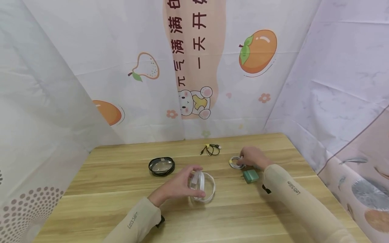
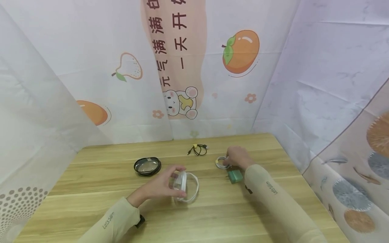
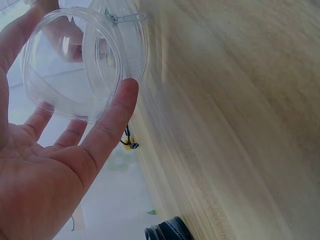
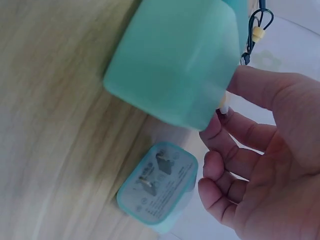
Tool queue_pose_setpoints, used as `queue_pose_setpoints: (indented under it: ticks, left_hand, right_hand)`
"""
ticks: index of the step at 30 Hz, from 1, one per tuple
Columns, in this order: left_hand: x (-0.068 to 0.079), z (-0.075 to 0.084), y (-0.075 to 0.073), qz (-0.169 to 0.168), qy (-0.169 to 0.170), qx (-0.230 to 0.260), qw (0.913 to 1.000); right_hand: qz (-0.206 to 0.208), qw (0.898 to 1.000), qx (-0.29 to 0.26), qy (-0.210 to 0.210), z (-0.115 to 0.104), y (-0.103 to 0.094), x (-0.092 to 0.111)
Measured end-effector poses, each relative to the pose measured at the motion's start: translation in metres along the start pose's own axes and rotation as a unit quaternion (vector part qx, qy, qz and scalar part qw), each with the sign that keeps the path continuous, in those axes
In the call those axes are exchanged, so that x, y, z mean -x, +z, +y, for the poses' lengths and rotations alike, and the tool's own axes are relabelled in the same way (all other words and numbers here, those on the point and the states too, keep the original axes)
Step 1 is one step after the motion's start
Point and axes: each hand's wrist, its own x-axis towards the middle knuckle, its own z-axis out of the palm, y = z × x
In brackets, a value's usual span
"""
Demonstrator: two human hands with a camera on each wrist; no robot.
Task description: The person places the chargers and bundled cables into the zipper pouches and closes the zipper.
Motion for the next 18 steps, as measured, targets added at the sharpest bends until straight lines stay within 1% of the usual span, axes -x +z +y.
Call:
queue_pose_setpoints:
  ticks: [6, 11, 14, 16, 18]
  left_hand:
    - [-0.001, 0.0, 0.001, -0.003, 0.002, -0.006, 1.0]
    - [0.0, 0.0, 0.001, -0.002, 0.0, -0.008, 1.0]
    - [0.0, 0.0, 0.001, 0.001, -0.001, -0.008, 1.0]
    - [-0.001, 0.0, 0.0, 0.001, 0.001, -0.011, 0.9999]
    - [-0.003, 0.0, 0.001, 0.002, 0.003, -0.015, 0.9999]
  right_hand:
    - [0.0, 1.0, -0.022, 0.009, -0.002, 0.0, 0.003]
    - [0.0, 0.999, -0.051, 0.016, -0.006, -0.005, 0.007]
    - [0.006, 0.996, -0.091, 0.018, -0.01, -0.01, 0.01]
    - [0.014, 0.993, -0.118, 0.011, -0.013, -0.014, 0.013]
    - [0.013, 0.989, -0.145, 0.012, -0.016, -0.017, 0.017]
